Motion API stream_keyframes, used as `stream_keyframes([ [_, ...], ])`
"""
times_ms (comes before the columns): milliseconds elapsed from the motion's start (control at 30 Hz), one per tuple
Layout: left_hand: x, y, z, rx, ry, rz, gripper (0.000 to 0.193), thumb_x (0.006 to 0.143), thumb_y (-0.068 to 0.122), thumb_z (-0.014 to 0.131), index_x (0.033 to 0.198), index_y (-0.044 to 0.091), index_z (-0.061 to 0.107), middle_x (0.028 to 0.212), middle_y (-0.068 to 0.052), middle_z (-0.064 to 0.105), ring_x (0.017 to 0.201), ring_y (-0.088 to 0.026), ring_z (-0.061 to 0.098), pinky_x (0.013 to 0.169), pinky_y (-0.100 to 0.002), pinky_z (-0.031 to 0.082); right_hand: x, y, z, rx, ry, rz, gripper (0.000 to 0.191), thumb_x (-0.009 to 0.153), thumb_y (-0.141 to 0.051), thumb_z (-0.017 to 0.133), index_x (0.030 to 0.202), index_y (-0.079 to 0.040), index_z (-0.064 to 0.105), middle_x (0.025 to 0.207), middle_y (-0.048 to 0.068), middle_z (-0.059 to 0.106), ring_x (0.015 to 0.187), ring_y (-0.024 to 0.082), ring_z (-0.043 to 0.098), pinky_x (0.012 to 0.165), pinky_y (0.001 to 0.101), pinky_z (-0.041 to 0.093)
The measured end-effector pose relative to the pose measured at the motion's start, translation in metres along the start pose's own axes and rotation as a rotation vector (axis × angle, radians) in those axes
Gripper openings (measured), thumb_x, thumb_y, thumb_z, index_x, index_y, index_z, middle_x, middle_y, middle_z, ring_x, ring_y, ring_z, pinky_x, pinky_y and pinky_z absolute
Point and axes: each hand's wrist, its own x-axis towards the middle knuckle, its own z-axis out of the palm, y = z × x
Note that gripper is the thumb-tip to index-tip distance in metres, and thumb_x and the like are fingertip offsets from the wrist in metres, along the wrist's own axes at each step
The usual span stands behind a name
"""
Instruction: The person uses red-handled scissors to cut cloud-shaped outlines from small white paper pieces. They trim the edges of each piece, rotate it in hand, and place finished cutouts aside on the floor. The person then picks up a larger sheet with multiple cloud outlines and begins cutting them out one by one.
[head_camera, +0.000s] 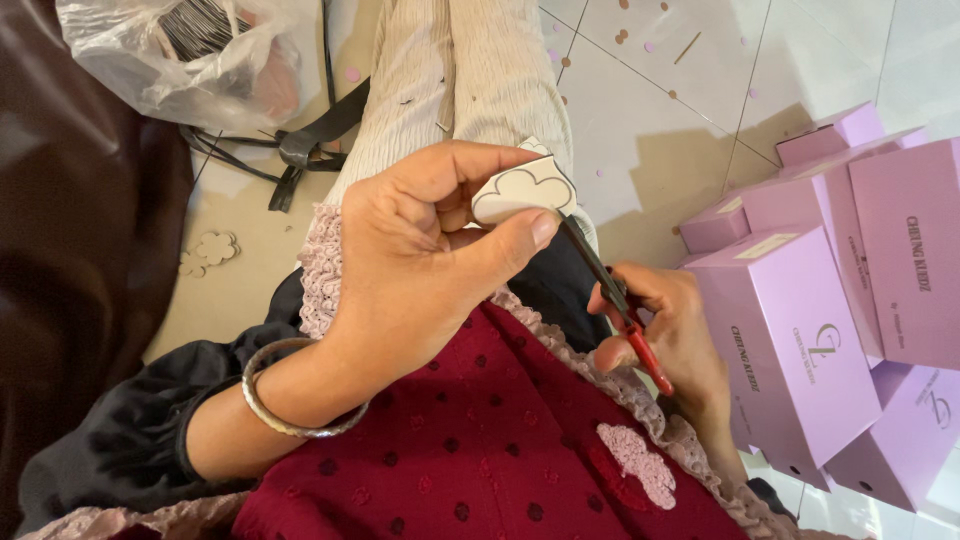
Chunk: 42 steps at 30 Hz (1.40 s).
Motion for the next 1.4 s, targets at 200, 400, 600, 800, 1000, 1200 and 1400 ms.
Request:
stream_keyframes([
  [200, -0.002, -0.001, -0.002, -0.029, -0.008, -0.008, 0.032, 0.097, -0.007, 0.073, 0.128, -0.008, 0.065, 0.114, -0.011, 0.075, 0.104, -0.011, 0.071, 0.094, -0.024, 0.06, 0.0, 0.003, -0.001, -0.078, 0.038, -0.082, 0.068, 0.054, -0.069, 0.077, 0.082, -0.009, 0.062, 0.061, -0.006, 0.044, 0.055, 0.006, 0.042, 0.05, 0.028, 0.03],
  [400, -0.001, -0.007, -0.002, -0.176, -0.019, -0.042, 0.032, 0.098, -0.008, 0.073, 0.129, -0.009, 0.064, 0.113, -0.011, 0.074, 0.101, -0.011, 0.07, 0.092, -0.024, 0.06, 0.0, 0.006, -0.001, -0.1, 0.07, -0.102, 0.065, 0.055, -0.064, 0.08, 0.082, -0.008, 0.063, 0.059, -0.006, 0.044, 0.054, 0.006, 0.042, 0.049, 0.0276, 0.03],
  [600, 0.001, -0.008, -0.004, -0.12, -0.008, -0.064, 0.026, 0.097, -0.005, 0.074, 0.122, -0.008, 0.066, 0.107, -0.008, 0.074, 0.096, -0.009, 0.069, 0.087, -0.022, 0.058, 0.0, 0.009, -0.001, -0.103, 0.095, -0.09, 0.067, 0.054, -0.066, 0.079, 0.085, -0.008, 0.065, 0.06, -0.007, 0.045, 0.054, 0.005, 0.042, 0.048, 0.027, 0.029],
  [800, 0.005, -0.003, -0.004, -0.07, -0.012, -0.063, 0.018, 0.096, -0.002, 0.075, 0.112, -0.006, 0.069, 0.099, -0.005, 0.074, 0.089, -0.006, 0.068, 0.078, -0.019, 0.056, 0.001, 0.005, -0.003, -0.043, 0.056, -0.026, 0.076, 0.055, -0.076, 0.076, 0.087, -0.007, 0.066, 0.06, -0.007, 0.041, 0.056, 0.005, 0.038, 0.05, 0.0272, 0.025],
  [1000, 0.006, 0.003, -0.005, -0.069, -0.016, -0.095, 0.013, 0.097, 0.0, 0.075, 0.107, -0.005, 0.069, 0.097, -0.005, 0.074, 0.085, -0.005, 0.066, 0.075, -0.018, 0.054, 0.003, -0.002, -0.001, 0.0, 0.027, -0.047, 0.083, 0.056, -0.085, 0.07, 0.087, -0.008, 0.067, 0.061, -0.007, 0.045, 0.055, 0.004, 0.041, 0.051, 0.0264, 0.026],
  [1200, 0.006, 0.001, -0.006, -0.164, -0.021, -0.172, 0.014, 0.095, 0.005, 0.078, 0.101, -0.004, 0.069, 0.089, -0.006, 0.074, 0.078, -0.006, 0.066, 0.069, -0.02, 0.053, 0.008, -0.006, -0.005, 0.021, -0.042, -0.082, 0.084, 0.06, -0.088, 0.068, 0.087, -0.008, 0.065, 0.061, -0.006, 0.049, 0.055, 0.006, 0.045, 0.053, 0.0259, 0.032],
  [1400, 0.005, 0.001, -0.007, -0.119, -0.052, -0.156, 0.013, 0.097, 0.006, 0.079, 0.097, -0.004, 0.07, 0.087, -0.006, 0.072, 0.077, -0.007, 0.064, 0.07, -0.02, 0.052, 0.014, -0.013, -0.006, 0.068, -0.111, -0.039, 0.088, 0.058, -0.091, 0.065, 0.089, -0.009, 0.065, 0.06, -0.006, 0.048, 0.055, 0.006, 0.044, 0.054, 0.0257, 0.03],
])
